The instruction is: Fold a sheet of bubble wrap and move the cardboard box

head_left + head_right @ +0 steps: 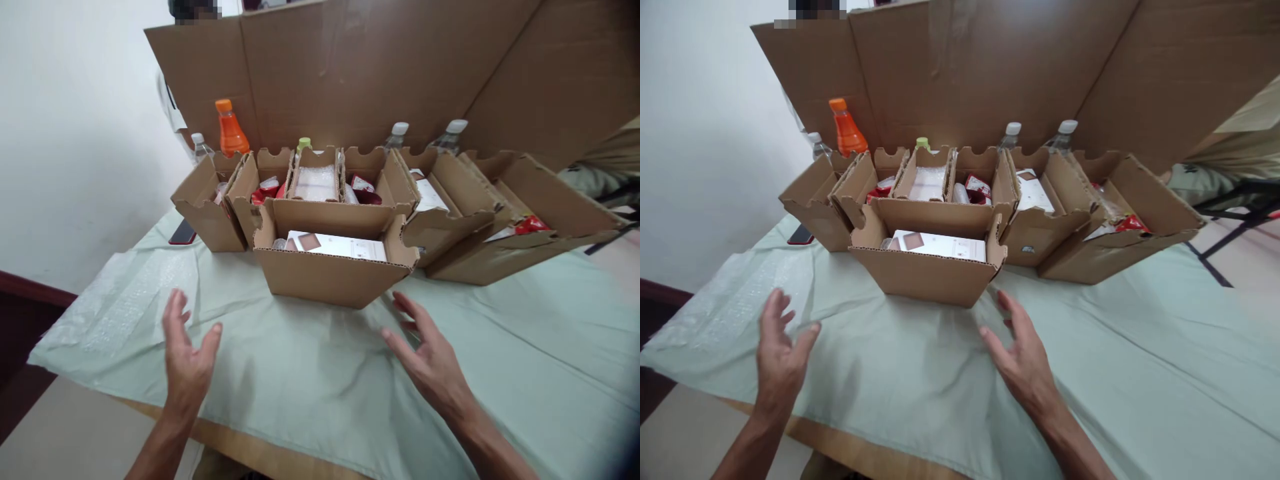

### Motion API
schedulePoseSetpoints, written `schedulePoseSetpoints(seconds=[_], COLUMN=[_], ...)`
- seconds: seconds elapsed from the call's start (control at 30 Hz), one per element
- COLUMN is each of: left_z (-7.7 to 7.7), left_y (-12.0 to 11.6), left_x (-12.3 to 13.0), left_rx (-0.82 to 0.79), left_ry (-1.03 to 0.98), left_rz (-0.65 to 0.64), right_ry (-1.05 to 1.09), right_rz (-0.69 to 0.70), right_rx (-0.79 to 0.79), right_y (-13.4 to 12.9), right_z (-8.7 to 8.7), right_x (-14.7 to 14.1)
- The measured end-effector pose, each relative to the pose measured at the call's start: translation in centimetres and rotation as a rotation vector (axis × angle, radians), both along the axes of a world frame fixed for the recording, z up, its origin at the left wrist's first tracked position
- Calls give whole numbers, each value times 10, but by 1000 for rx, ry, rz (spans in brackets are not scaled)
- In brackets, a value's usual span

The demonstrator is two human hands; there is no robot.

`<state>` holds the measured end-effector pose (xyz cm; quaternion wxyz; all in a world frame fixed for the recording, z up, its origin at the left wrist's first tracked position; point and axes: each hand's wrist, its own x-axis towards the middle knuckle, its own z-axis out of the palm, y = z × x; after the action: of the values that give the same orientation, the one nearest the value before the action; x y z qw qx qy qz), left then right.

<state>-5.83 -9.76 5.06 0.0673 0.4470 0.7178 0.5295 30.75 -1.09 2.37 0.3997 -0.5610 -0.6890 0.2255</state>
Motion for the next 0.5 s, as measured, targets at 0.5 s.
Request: schedulePoseSetpoints(seconds=[0.5], left_z=[-34], left_y=[-30], left_x=[118], left_rx=[-263], left_ry=[-69], left_rz=[-662], right_ry=[220], right_rz=[-106], right_rx=[-24], right_y=[-2], right_z=[23], right_x=[11])
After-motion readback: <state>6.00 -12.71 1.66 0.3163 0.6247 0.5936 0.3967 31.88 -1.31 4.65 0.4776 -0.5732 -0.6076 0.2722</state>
